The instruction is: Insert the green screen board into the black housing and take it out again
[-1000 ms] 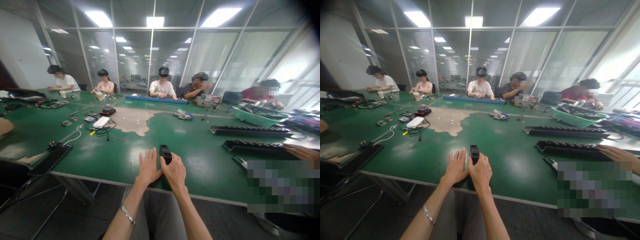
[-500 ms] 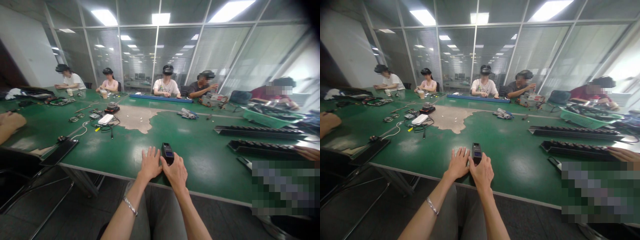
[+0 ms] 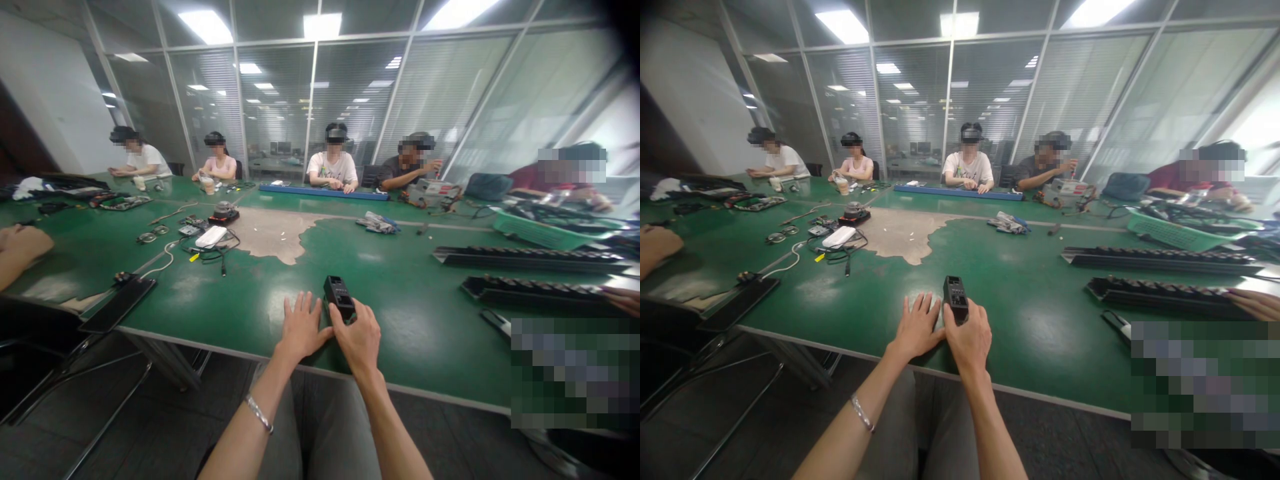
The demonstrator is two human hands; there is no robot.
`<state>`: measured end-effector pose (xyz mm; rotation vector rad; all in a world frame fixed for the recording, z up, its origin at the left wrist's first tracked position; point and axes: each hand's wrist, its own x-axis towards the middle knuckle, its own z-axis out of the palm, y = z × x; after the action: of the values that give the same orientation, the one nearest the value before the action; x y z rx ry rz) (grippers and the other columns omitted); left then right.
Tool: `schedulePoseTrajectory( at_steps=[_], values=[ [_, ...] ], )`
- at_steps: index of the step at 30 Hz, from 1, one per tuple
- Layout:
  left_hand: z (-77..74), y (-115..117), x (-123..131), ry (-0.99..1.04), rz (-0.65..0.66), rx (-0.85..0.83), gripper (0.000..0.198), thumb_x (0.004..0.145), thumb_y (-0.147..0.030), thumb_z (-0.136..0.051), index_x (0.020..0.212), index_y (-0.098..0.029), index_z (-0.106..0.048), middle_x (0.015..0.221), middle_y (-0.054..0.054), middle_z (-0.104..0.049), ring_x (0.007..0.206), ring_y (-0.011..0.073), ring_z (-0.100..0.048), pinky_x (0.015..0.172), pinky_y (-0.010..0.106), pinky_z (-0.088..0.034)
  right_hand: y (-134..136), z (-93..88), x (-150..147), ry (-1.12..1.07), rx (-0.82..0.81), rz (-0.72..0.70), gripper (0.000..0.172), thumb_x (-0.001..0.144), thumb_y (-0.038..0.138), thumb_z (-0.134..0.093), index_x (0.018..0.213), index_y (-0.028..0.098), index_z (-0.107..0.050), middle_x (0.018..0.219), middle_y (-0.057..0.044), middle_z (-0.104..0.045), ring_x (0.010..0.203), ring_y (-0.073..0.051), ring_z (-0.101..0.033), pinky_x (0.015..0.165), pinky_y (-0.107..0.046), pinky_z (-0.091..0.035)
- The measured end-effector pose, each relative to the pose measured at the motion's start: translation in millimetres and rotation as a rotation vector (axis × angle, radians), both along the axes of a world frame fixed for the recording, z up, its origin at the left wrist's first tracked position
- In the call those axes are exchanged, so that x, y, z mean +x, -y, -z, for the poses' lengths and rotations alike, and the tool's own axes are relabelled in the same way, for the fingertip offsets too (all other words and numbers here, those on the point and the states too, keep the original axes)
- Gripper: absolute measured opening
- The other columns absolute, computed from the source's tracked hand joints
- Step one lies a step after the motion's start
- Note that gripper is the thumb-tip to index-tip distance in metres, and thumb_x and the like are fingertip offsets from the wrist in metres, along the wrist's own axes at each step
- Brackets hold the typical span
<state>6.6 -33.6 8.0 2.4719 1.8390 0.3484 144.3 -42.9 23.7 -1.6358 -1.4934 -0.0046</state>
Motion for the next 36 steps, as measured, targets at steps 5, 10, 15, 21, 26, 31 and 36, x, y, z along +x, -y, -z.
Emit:
schedulePoseTrajectory(
  at_steps=[5,10,15,21,26,31,36],
  values=[
    [0.1,-1.5,0.5,0.027,0.000,-0.005,0.085,0.090,-0.080,-0.019,0.153,-0.025,-0.033,0.162,0.011,-0.026,0.150,0.0351,-0.016,0.118,0.064,-0.007,-6.6,-7.9,23.9,-0.048,0.083,0.037,0.051,0.088,0.057,-0.053,0.112,0.014,-0.064,0.094,-0.010,-0.066,0.078,-0.020,-0.056,0.079,-0.033,-0.043],
    [-0.3,-3.7,1.4,0.032,0.008,-0.017,0.083,0.089,-0.081,-0.015,0.153,-0.030,-0.033,0.162,0.010,-0.026,0.150,0.0352,-0.016,0.118,0.064,-0.006,-14.6,11.2,55.5,-0.003,0.008,0.115,0.051,0.085,0.057,-0.054,0.110,0.014,-0.065,0.097,-0.012,-0.066,0.084,-0.023,-0.058,0.082,-0.036,-0.044],
    [-1.2,-5.2,2.3,0.032,0.004,-0.027,0.083,0.089,-0.081,-0.015,0.152,-0.031,-0.034,0.162,0.010,-0.026,0.150,0.0350,-0.016,0.118,0.064,-0.006,-17.6,27.0,68.4,0.034,-0.059,0.153,0.054,0.085,0.057,-0.053,0.116,0.014,-0.064,0.103,-0.014,-0.065,0.091,-0.026,-0.059,0.085,-0.037,-0.044],
    [-2.6,-6.1,3.6,0.020,0.004,-0.035,0.081,0.090,-0.080,-0.017,0.153,-0.031,-0.033,0.163,0.009,-0.025,0.150,0.0352,-0.015,0.118,0.063,-0.006,-16.6,32.6,68.8,0.080,-0.177,0.129,0.055,0.085,0.055,-0.052,0.120,0.014,-0.061,0.106,-0.015,-0.065,0.096,-0.027,-0.060,0.085,-0.037,-0.044],
    [-2.9,-9.3,4.5,0.012,0.005,-0.071,0.083,0.089,-0.082,-0.020,0.154,-0.031,-0.032,0.163,0.008,-0.023,0.150,0.0366,-0.014,0.118,0.064,-0.005,-14.4,31.1,67.6,0.099,-0.198,0.149,0.069,0.084,0.055,-0.053,0.136,0.010,-0.050,0.120,-0.019,-0.061,0.105,-0.029,-0.060,0.087,-0.037,-0.045],
    [-6.1,-14.1,5.4,0.025,0.008,-0.115,0.089,0.085,-0.086,-0.021,0.153,-0.031,-0.033,0.163,0.010,-0.024,0.149,0.0387,-0.016,0.117,0.066,-0.007,-13.7,28.3,65.6,0.112,-0.232,0.173,0.074,0.085,0.057,-0.053,0.139,0.008,-0.046,0.123,-0.020,-0.060,0.108,-0.030,-0.059,0.087,-0.037,-0.045],
    [-7.9,-13.9,10.7,0.026,-0.026,-0.109,0.090,0.084,-0.086,-0.025,0.153,-0.029,-0.034,0.161,0.012,-0.028,0.148,0.0405,-0.018,0.115,0.068,-0.010,-13.0,28.5,65.0,0.118,-0.246,0.175,0.062,0.086,0.057,-0.053,0.130,0.013,-0.055,0.115,-0.016,-0.062,0.098,-0.027,-0.061,0.082,-0.035,-0.045]
  ],
)
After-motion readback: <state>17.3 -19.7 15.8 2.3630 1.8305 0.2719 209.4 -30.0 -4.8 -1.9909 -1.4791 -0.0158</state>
